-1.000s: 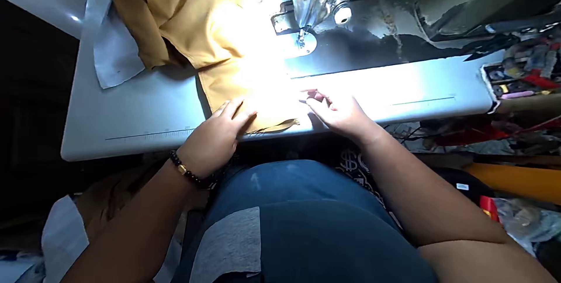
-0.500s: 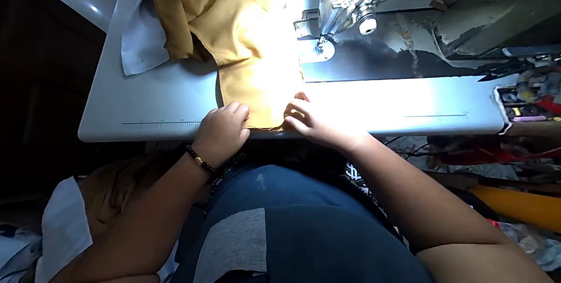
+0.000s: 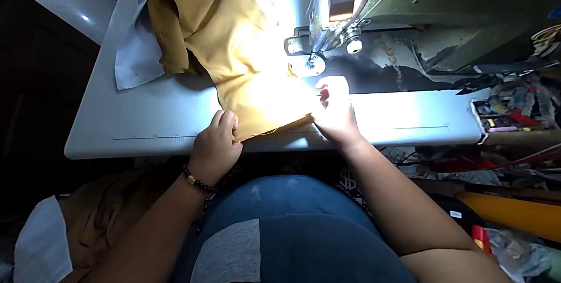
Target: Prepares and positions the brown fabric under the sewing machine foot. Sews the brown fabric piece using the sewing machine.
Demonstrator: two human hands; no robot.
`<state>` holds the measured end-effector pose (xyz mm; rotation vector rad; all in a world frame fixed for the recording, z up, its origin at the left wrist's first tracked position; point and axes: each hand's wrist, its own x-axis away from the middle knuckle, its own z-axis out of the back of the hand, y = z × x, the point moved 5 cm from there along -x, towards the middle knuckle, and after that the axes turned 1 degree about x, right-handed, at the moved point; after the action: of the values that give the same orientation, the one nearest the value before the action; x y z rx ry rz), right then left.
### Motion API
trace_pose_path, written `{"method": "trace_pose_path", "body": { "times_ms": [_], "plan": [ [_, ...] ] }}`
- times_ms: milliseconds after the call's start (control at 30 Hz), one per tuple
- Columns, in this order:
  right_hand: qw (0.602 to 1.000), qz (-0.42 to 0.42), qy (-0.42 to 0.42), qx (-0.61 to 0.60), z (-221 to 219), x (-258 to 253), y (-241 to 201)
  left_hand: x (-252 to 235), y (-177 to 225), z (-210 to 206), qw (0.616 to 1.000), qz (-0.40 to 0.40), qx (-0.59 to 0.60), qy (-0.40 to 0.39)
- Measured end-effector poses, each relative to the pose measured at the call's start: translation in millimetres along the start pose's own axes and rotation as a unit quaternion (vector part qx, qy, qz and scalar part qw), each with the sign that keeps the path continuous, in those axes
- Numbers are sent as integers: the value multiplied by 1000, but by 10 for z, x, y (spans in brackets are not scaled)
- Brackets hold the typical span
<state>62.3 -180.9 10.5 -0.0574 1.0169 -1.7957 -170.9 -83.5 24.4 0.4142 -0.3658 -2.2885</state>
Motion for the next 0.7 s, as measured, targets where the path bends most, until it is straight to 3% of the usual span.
{"method": "trace_pose_path", "body": {
  "times_ms": [100, 133, 200, 233, 267, 300, 333, 367, 400, 433, 467, 533, 600, 633, 700],
  "plan": [
    [999, -16, 8, -49, -27, 173, -39, -32, -124, -80, 971, 33, 231, 54],
    [999, 25, -3, -32, -51, 222, -88, -80, -180, -104, 931, 66, 350, 80],
    [993, 112, -26, 11, -112, 277, -156, -215, -190, -104, 788, 152, 586, 110],
    [989, 142, -28, 19, -144, 279, -156, -269, -157, -99, 724, 181, 656, 109],
    [990, 142, -24, -2, -155, 259, -137, -303, -129, -108, 686, 201, 692, 96],
    [993, 102, -21, -62, -144, 216, -96, -322, -111, -129, 682, 205, 699, 64],
    [986, 12, -28, -165, -134, 161, -33, -334, -119, -162, 704, 189, 684, 22],
    [950, -97, -39, -293, -132, 114, 4, -345, -155, -212, 739, 153, 656, -18],
    [882, -211, -57, -418, -160, 93, 0, -354, -202, -271, 767, 115, 629, -50],
    [798, -293, -77, -520, -219, 102, -43, -355, -228, -327, 772, 95, 623, -78],
    [721, -334, -102, -598, -290, 139, -96, -343, -239, -364, 759, 100, 637, -91],
    [638, -311, -141, -690, -382, 203, -187, -308, -261, -359, 711, 156, 682, -74],
    [643, -268, -183, -694, -423, 223, -183, -284, -314, -301, 689, 211, 692, -41],
    [677, -250, -212, -659, -419, 230, -167, -295, -340, -262, 719, 209, 662, -29],
    [782, -240, -276, -504, -358, 208, -216, -365, -353, -98, 853, 107, 510, 6]
  ]
}}
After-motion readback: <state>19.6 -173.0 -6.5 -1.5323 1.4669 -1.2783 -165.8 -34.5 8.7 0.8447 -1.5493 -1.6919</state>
